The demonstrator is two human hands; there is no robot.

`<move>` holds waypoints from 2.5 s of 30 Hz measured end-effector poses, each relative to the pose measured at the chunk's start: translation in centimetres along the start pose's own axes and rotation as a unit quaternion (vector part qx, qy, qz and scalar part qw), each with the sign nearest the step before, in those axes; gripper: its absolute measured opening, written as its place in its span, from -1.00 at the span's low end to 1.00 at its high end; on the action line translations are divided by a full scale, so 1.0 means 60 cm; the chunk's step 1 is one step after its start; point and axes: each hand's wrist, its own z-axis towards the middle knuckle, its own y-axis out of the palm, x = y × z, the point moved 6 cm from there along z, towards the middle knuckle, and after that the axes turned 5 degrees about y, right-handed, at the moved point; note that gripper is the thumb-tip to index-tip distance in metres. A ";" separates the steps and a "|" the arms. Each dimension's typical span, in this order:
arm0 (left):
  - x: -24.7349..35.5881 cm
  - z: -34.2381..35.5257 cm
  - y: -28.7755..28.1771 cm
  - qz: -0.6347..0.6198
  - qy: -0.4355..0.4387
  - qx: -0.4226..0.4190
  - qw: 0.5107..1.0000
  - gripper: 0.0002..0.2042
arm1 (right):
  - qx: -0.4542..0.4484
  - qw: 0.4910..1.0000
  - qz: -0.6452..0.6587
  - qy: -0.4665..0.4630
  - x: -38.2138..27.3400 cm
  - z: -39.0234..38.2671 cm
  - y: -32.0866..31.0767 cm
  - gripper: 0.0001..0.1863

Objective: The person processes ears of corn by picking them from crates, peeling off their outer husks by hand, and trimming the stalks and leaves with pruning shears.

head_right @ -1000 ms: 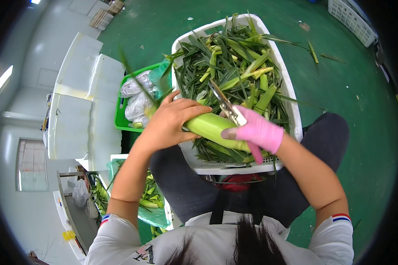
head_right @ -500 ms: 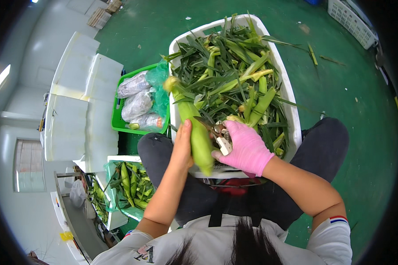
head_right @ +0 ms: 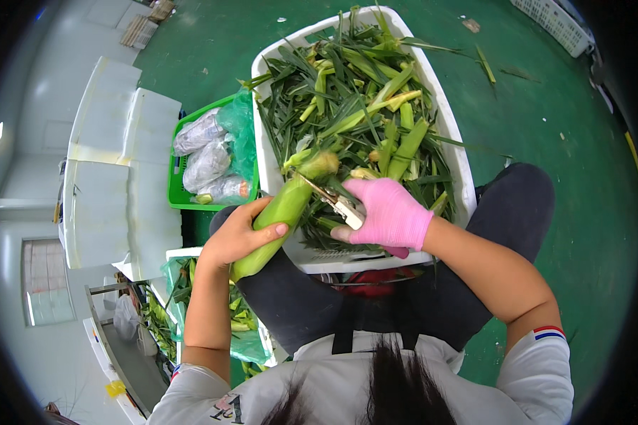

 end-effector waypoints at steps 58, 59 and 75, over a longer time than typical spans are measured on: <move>-0.843 -0.133 0.194 -0.468 -0.558 0.463 0.506 -0.22 | 0.049 0.820 0.449 0.353 0.147 -0.071 0.168 -0.46; -0.829 -0.134 0.191 -0.467 -0.555 0.460 0.512 -0.22 | 0.046 0.812 0.454 0.364 0.138 -0.067 0.174 -0.45; -0.802 -0.146 0.194 -0.673 -0.224 0.516 0.480 -0.39 | 0.030 0.825 0.459 0.330 0.138 -0.052 0.200 -0.49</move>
